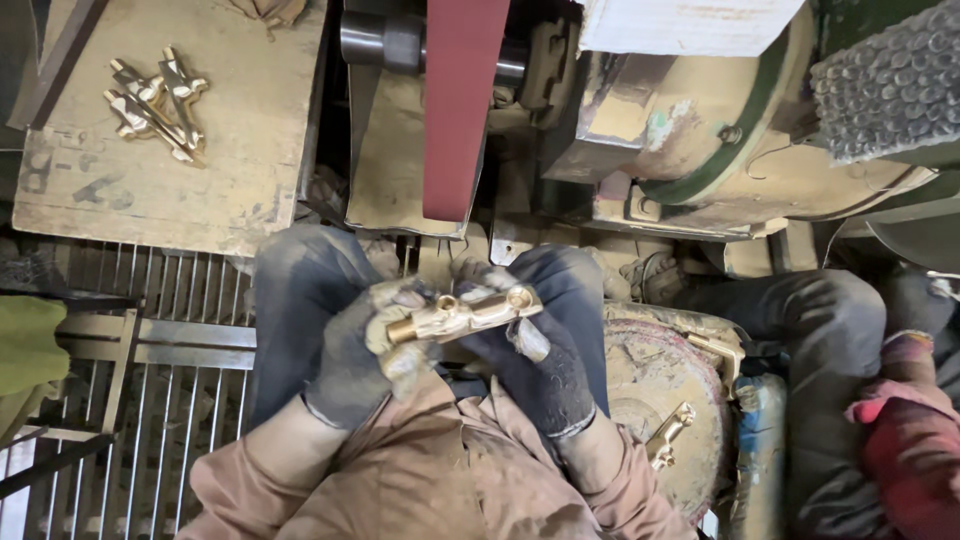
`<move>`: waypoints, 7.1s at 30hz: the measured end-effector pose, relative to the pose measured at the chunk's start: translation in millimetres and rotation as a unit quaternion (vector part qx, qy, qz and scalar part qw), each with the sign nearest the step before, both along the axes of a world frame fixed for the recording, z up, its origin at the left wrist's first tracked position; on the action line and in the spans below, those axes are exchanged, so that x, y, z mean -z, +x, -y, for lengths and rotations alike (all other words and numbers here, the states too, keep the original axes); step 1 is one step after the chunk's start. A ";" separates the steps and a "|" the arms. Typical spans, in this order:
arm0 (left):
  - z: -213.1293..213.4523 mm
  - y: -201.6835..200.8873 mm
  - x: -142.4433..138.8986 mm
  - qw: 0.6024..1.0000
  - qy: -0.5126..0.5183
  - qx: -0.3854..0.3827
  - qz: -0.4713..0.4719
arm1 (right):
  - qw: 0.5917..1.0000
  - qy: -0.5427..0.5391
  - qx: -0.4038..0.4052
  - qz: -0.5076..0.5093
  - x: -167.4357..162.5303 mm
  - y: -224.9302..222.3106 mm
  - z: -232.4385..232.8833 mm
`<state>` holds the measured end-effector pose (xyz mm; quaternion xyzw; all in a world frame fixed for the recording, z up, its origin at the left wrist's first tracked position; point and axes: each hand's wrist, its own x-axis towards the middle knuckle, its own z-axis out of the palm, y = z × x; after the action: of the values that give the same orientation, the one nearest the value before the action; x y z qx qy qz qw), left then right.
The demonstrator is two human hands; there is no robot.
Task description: The person sits at a belt sander and repeatedly presses small brass-colored metal parts against the moving belt to smooth or polish their surfaces. They handle the parts one at a time, rotating them to contact different edges, then place finished pieces on a nearby cardboard surface.
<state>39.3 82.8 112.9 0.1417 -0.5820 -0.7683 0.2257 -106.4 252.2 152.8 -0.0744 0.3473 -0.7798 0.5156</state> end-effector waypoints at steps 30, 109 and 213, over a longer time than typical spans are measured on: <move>27.7 6.0 11.8 0.983 0.134 0.104 0.064 | 0.859 0.148 -0.070 -0.485 24.7 -29.3 -24.0; 91.5 -89.5 75.7 0.991 -0.061 0.024 0.120 | 0.935 0.218 0.000 -0.280 90.6 -105.6 81.4; 83.7 -99.0 89.1 0.972 0.162 0.123 0.116 | 0.744 0.443 -0.007 -0.501 32.6 -87.2 41.1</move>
<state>-59.7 -0.9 23.8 0.1916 -0.4846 -0.8528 0.0347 -193.6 211.1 120.2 -0.2194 0.8615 -0.3850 0.2478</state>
